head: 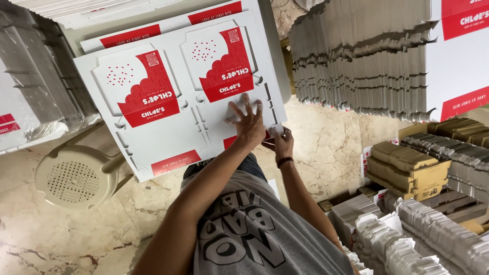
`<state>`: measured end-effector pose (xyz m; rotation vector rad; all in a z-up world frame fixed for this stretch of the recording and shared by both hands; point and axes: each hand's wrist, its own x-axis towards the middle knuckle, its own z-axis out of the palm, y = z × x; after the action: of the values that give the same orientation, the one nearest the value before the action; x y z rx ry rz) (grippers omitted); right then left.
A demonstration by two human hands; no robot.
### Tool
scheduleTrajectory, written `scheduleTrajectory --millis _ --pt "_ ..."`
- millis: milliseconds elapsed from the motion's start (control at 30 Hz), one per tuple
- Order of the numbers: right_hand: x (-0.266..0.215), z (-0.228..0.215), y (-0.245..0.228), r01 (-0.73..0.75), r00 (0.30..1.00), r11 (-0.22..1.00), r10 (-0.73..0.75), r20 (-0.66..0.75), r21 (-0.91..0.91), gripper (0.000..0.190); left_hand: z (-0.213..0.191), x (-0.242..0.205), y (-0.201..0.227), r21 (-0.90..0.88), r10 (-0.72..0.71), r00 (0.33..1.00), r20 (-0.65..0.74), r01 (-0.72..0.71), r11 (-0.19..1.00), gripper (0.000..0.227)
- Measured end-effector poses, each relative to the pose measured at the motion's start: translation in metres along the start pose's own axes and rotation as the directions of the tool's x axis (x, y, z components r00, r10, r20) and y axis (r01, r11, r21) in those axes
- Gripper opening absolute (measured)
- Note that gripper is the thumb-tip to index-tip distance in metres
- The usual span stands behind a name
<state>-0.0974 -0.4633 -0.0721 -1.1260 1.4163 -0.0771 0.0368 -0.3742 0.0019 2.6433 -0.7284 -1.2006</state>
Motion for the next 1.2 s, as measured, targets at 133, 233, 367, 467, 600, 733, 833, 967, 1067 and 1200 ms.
scheduleTrajectory --millis 133,233,367,467,600,733,833,967,1067,1200 --pt "-0.003 -0.027 -0.031 -0.088 0.938 0.995 0.068 0.340 0.045 0.042 -0.009 -0.008 0.007 -0.045 -0.035 0.998 -0.049 0.033 0.998 0.089" --pt "0.012 -0.027 -0.061 -0.124 0.889 0.970 0.202 0.412 -0.208 0.042 0.005 0.004 0.017 -0.028 -0.105 0.992 -0.076 0.103 0.994 0.099" --pt "0.024 -0.013 -0.095 0.042 0.808 0.763 0.353 0.471 -0.644 0.049 0.046 0.039 0.015 0.015 -0.151 0.984 -0.096 0.153 0.988 0.106" --pt "0.043 -0.011 -0.089 0.139 0.767 0.726 0.351 0.537 -0.674 0.041 0.033 0.029 0.021 -0.023 -0.170 0.981 -0.096 0.168 0.985 0.107" --pt "0.071 -0.022 -0.048 0.365 0.786 0.650 0.168 0.595 -0.666 0.043 0.076 0.066 0.015 0.004 -0.203 0.973 -0.111 0.205 0.979 0.112" --pt "0.060 -0.024 -0.046 0.658 0.742 0.374 -0.176 0.646 -0.653 0.058 0.051 0.041 0.018 -0.055 -0.193 0.975 -0.108 0.188 0.981 0.110" --pt "0.037 -0.017 -0.069 0.515 0.772 0.637 -0.053 0.634 -0.574 0.054 0.052 0.040 0.017 -0.066 -0.193 0.975 -0.113 0.187 0.980 0.109" --pt "0.054 -0.025 -0.052 0.679 0.690 0.519 -0.207 0.694 -0.520 0.060 0.043 0.031 0.020 -0.019 -0.206 0.969 -0.136 0.205 0.979 0.102" --pt "0.007 -0.023 -0.085 0.597 0.697 0.668 -0.157 0.700 -0.444 0.059 0.031 0.027 0.026 0.057 -0.226 0.968 -0.106 0.233 0.971 0.093" --pt "0.005 -0.046 -0.080 0.543 0.693 0.684 -0.038 0.720 -0.487 0.052 0.043 0.024 0.036 0.112 -0.240 0.969 -0.064 0.246 0.963 0.091"
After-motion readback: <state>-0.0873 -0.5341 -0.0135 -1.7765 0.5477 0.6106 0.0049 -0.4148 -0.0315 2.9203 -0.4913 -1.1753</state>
